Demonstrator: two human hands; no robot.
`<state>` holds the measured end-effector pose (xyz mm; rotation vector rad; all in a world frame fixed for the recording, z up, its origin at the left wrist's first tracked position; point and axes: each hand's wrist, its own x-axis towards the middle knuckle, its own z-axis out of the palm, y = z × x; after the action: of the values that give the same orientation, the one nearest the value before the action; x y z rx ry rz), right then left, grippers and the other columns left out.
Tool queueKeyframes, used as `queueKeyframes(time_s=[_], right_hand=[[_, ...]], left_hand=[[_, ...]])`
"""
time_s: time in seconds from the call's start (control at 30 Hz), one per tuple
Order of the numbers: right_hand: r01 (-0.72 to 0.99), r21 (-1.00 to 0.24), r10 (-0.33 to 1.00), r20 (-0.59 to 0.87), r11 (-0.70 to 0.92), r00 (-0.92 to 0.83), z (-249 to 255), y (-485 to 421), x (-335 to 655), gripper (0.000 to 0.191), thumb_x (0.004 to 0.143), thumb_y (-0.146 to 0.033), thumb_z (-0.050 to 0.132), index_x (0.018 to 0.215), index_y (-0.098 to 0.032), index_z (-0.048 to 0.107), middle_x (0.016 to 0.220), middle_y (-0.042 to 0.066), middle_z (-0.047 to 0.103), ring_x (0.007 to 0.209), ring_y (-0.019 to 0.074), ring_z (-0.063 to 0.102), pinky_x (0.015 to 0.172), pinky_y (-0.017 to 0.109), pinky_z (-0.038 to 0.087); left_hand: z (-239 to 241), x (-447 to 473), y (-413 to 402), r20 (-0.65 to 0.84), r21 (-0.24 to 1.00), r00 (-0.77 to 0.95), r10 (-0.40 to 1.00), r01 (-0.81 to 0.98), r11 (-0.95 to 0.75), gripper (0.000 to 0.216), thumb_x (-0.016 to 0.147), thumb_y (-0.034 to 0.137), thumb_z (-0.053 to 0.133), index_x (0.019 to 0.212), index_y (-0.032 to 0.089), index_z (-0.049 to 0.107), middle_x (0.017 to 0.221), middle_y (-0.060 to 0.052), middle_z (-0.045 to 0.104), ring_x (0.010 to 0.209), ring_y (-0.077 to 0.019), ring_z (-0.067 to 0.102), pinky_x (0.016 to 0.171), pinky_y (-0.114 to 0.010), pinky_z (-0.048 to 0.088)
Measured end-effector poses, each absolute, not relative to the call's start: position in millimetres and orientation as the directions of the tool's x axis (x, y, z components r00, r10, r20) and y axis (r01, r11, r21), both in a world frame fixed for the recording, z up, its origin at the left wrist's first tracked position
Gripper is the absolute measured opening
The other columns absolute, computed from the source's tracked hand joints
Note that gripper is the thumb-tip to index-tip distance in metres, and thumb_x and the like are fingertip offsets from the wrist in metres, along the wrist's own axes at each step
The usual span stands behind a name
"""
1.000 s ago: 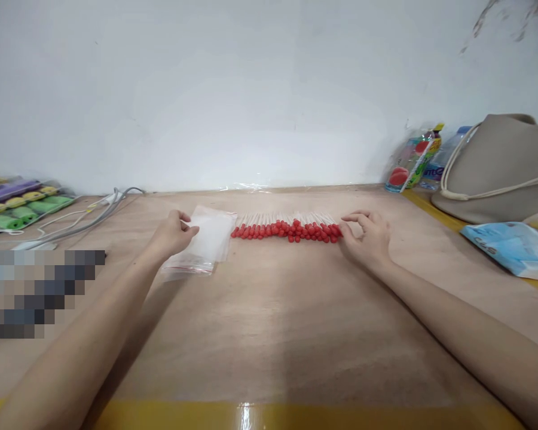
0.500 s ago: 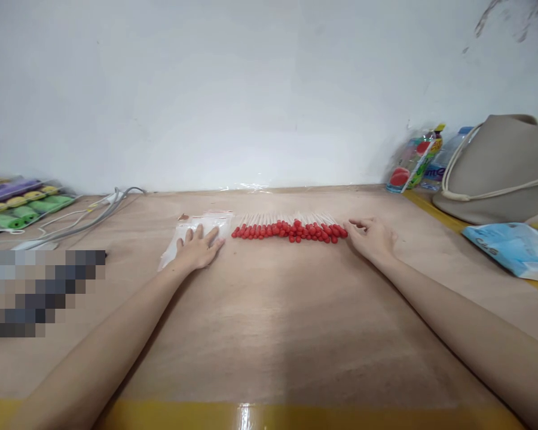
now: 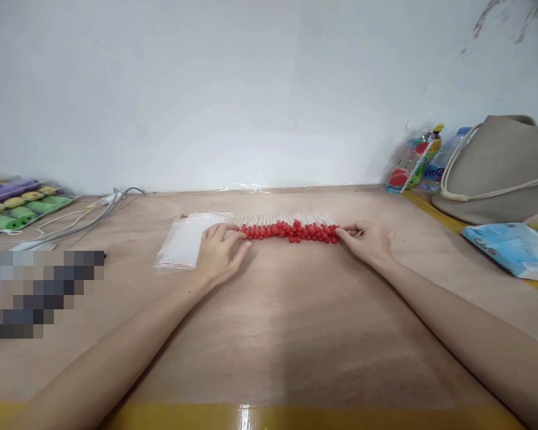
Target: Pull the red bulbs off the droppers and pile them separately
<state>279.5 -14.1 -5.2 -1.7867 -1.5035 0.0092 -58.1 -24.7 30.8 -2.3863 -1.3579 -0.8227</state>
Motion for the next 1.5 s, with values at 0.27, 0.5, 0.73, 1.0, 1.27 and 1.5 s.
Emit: queueKeyframes(time_s=[0.27, 0.5, 0.73, 1.0, 1.27, 1.5], right_hand=[[0.832, -0.539, 0.64, 0.686, 0.129, 0.345, -7, -14, 276, 0.025, 0.076, -0.041, 0.051, 0.072, -0.02, 0.065, 0.069, 0.002, 0.063, 0.07, 0.018, 0.054, 0.08, 0.042, 0.031], [0.771, -0.519, 0.433, 0.83, 0.369, 0.352, 9, -31, 251, 0.021, 0.08, -0.036, 0.051, 0.074, -0.017, 0.058, 0.073, 0.003, 0.061, 0.072, 0.0169, 0.056, 0.075, 0.038, 0.038], [0.611, -0.399, 0.564, 0.821, 0.684, -0.095, 9, -68, 204, 0.009, 0.082, -0.024, 0.052, 0.075, -0.02, 0.055, 0.069, 0.001, 0.057, 0.068, 0.014, 0.05, 0.07, 0.033, 0.039], [0.564, -0.448, 0.659, 0.711, 0.694, -0.246, 0, -68, 196, 0.013, 0.084, -0.028, 0.049, 0.078, -0.019, 0.056, 0.069, 0.002, 0.056, 0.069, 0.0143, 0.047, 0.066, 0.03, 0.039], [0.723, -0.067, 0.541, 0.712, 0.688, -0.448, -8, -62, 188, 0.02, 0.083, -0.035, 0.053, 0.098, -0.026, 0.062, 0.084, 0.001, 0.064, 0.083, 0.0162, 0.051, 0.087, 0.039, 0.028], [0.731, -0.02, 0.531, 0.702, 0.682, -0.475, -5, -61, 183, 0.018, 0.085, -0.03, 0.05, 0.08, -0.022, 0.066, 0.072, 0.0, 0.066, 0.077, 0.0142, 0.051, 0.09, 0.039, 0.023]], left_hand=[[10, -44, -36, 0.574, 0.126, 0.543, 0.613, 0.681, -0.721, 0.02, 0.082, 0.031, 0.049, 0.096, 0.019, 0.058, 0.103, -0.007, 0.054, 0.1, -0.0209, 0.049, 0.088, -0.038, 0.04], [11, -43, -37, 0.624, 0.114, 0.527, 0.577, 0.669, -0.735, 0.032, 0.081, 0.029, 0.052, 0.111, 0.018, 0.051, 0.108, -0.008, 0.054, 0.104, -0.0215, 0.048, 0.092, -0.039, 0.041], [15, -32, -47, 0.696, 0.029, 0.539, 0.475, 0.639, -0.768, 0.054, 0.081, 0.03, 0.054, 0.13, 0.017, 0.035, 0.128, -0.012, 0.044, 0.121, -0.0254, 0.038, 0.1, -0.044, 0.035], [5, -22, -40, 0.639, 0.091, 0.636, 0.434, 0.498, -0.863, 0.018, 0.084, 0.025, 0.052, 0.097, 0.017, 0.061, 0.096, -0.006, 0.065, 0.103, -0.0202, 0.054, 0.091, -0.041, 0.044], [2, -21, -40, 0.624, -0.003, 0.671, 0.401, 0.515, -0.857, 0.016, 0.083, 0.025, 0.054, 0.094, 0.018, 0.062, 0.097, -0.003, 0.065, 0.1, -0.0186, 0.055, 0.095, -0.04, 0.04], [3, -14, -39, 0.636, -0.085, 0.684, 0.357, 0.522, -0.849, 0.018, 0.083, 0.025, 0.053, 0.098, 0.019, 0.061, 0.097, -0.002, 0.067, 0.098, -0.0172, 0.057, 0.095, -0.038, 0.039]])
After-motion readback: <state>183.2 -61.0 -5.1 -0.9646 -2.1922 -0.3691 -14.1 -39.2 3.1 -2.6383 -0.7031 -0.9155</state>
